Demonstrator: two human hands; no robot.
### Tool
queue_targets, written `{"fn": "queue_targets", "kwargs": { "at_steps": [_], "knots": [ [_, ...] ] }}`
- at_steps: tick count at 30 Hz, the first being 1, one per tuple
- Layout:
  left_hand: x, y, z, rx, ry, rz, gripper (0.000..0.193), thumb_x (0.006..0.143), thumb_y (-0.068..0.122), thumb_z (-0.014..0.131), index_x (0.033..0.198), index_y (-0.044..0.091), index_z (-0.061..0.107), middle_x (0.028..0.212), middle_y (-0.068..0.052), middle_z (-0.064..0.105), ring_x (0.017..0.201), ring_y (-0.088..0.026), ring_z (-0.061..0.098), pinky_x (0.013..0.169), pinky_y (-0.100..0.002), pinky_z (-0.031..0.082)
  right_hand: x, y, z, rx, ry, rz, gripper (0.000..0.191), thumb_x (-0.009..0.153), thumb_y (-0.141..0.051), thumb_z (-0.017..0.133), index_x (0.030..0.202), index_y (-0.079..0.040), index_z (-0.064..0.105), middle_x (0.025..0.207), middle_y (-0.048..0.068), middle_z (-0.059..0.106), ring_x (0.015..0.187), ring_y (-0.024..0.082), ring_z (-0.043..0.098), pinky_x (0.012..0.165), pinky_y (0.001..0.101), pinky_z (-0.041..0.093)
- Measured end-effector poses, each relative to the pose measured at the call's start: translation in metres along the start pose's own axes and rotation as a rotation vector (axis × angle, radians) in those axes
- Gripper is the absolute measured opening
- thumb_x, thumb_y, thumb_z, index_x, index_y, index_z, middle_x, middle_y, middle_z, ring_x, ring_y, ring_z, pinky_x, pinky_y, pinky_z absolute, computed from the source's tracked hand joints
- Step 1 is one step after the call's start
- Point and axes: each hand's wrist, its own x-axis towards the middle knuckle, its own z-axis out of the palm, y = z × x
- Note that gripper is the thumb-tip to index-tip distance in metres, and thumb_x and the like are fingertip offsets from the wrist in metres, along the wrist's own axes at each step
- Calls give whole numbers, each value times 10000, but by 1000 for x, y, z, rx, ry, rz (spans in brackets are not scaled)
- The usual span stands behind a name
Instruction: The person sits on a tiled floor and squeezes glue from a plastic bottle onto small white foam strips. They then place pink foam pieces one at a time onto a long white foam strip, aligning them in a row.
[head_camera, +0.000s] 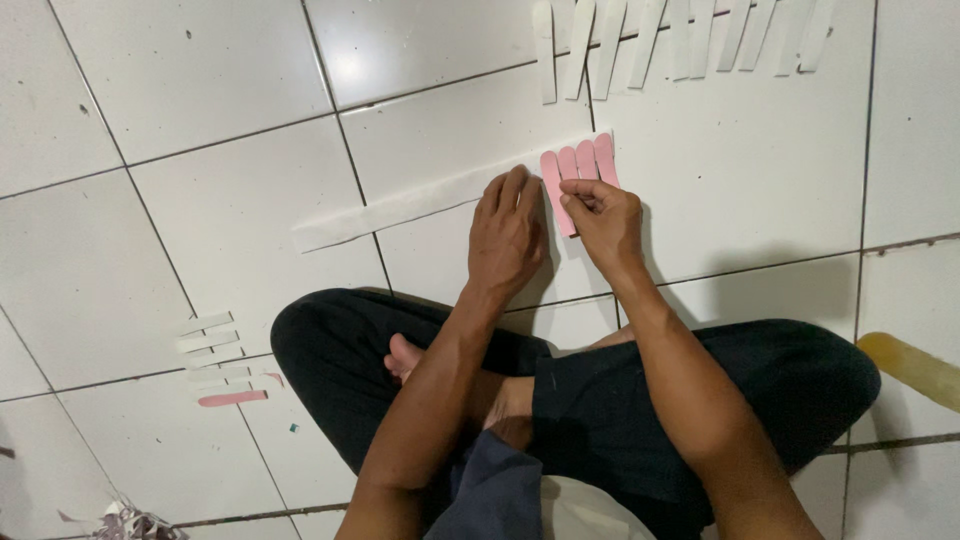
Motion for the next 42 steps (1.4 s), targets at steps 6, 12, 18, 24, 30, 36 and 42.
{"fn": "queue_targets", "kwargs": {
  "at_steps": [6,12,18,24,30,36,42],
  "knots": [
    [-1,1,1,25,-1,-5,595,797,12,681,1377,-13,551,1459,-196,518,1358,-396,478,1138,-480,413,-2,-2,-1,-55,10,12,200,920,-67,742,1104,3,773,920,70,786,792,86,702,716,224,568],
    [0,3,-1,24,-4,-12,575,824,19,667,1384,-4,540,1460,-184,515,1358,-387,480,1132,-477,413,-3,-1,0,-42,25,-23,201,919,-74,741,1101,6,772,927,68,788,799,81,708,726,222,578],
    [4,7,1,59,-18,-33,674,830,56,659,1483,62,491,1393,-152,526,1289,-365,511,1060,-473,439,-3,0,0,-55,26,10,212,916,-75,742,1111,0,776,905,77,786,781,87,700,707,231,571],
    [3,6,10,169,60,27,666,904,119,670,1534,125,456,1407,-170,520,1295,-370,512,1059,-469,447,-5,-6,1,-87,39,-50,185,933,-78,734,1105,-20,770,944,77,777,798,109,723,711,244,586],
    [3,4,12,181,81,40,636,942,153,662,1540,130,448,1432,-179,508,1283,-382,503,1057,-479,436,-19,-23,3,-428,30,-368,352,938,-10,684,1287,-58,704,938,121,620,801,258,644,711,394,537],
    [6,2,13,148,85,7,617,953,144,662,1537,173,465,1408,-137,528,1271,-350,500,1042,-468,433,-26,-30,7,-705,-10,-476,478,913,2,653,1383,-79,634,917,118,540,888,309,604,743,452,529],
    [20,-1,12,61,-124,-180,502,938,158,667,1424,207,551,1283,-87,577,1211,-332,534,1010,-478,450,-26,-29,8,-801,-1,-543,503,902,-20,664,1400,-63,603,944,119,548,914,314,601,748,447,534]
  ]
}}
